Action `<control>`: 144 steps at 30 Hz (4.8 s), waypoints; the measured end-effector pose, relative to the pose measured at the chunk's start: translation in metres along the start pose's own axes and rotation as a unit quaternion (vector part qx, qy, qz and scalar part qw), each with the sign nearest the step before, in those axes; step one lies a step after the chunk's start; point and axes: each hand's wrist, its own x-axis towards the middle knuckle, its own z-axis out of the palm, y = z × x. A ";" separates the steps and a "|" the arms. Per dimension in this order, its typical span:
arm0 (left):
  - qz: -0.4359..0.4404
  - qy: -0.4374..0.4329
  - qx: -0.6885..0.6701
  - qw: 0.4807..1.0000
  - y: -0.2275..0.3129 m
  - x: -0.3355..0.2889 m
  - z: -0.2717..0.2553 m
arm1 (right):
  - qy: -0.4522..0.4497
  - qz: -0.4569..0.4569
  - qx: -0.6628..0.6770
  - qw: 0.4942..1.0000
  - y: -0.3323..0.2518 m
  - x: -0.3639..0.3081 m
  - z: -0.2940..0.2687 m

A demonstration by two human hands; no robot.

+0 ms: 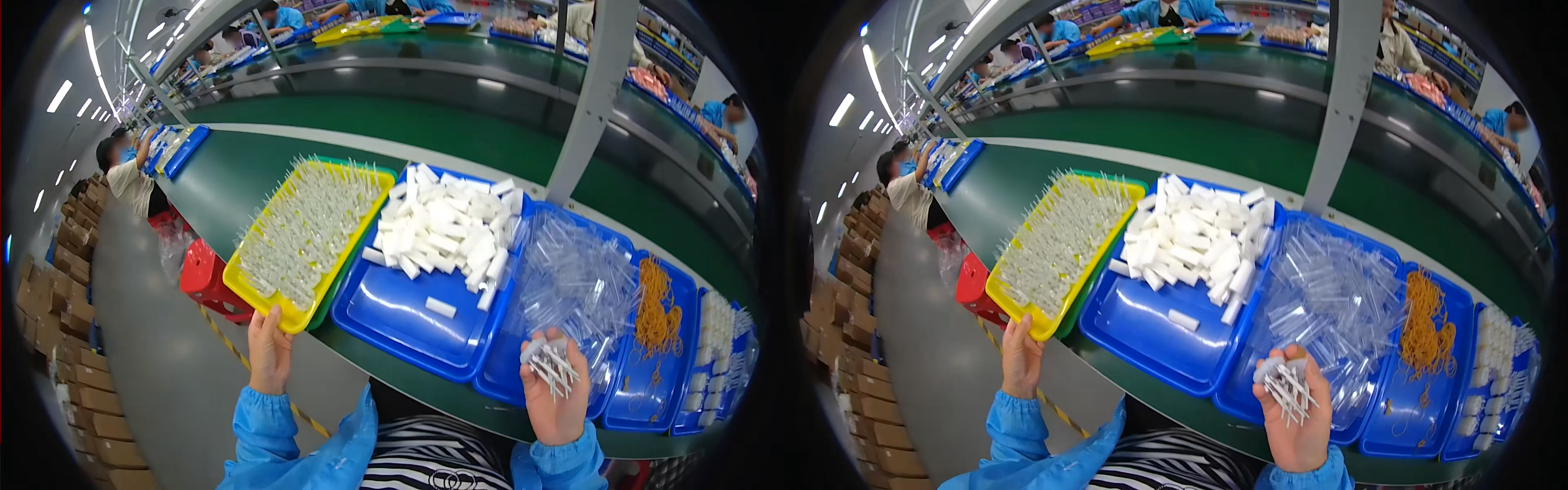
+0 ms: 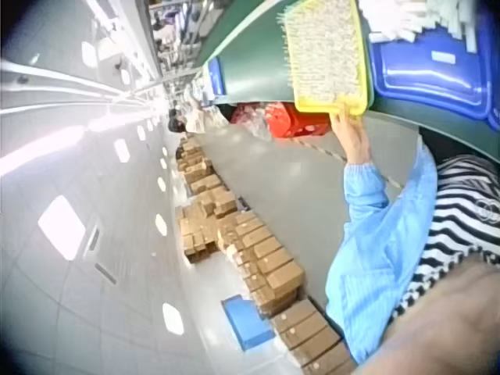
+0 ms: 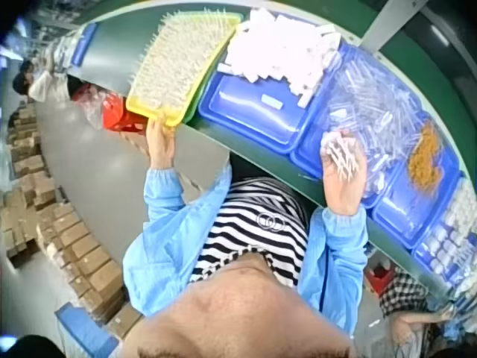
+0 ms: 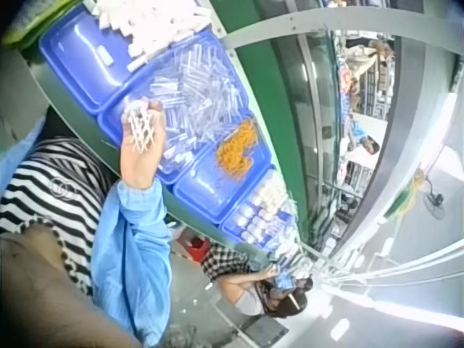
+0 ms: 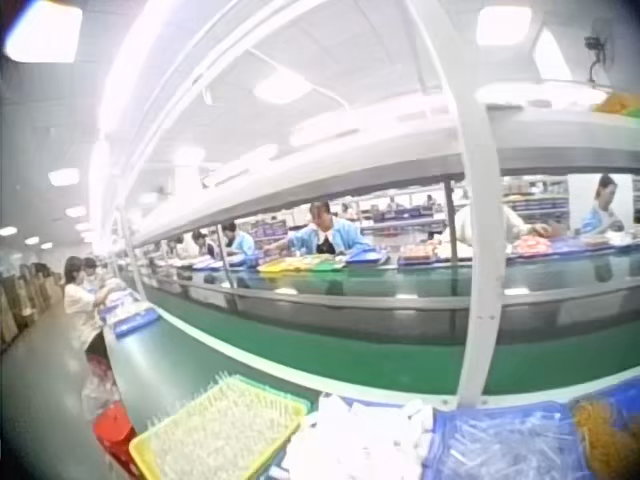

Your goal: The person assembles small medical kits by inserting white foam cylinders into clear plastic tubes. They gather a set of these tubes, secure them with a rubber band, and place the bundle into a clear plastic bag. The process is repeated continuously on an assembly line.

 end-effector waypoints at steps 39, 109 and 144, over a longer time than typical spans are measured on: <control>-0.147 -0.314 0.064 0.936 -0.029 -0.076 0.143 | -0.137 -0.304 -0.768 0.547 0.012 0.022 -0.005; 0.333 -0.282 0.293 0.851 -0.048 -0.084 0.085 | -0.224 -0.342 -0.737 0.538 0.008 0.095 0.064; 0.288 -0.225 0.296 0.882 -0.057 -0.077 0.088 | -0.398 -0.376 -0.807 0.219 0.029 0.092 0.057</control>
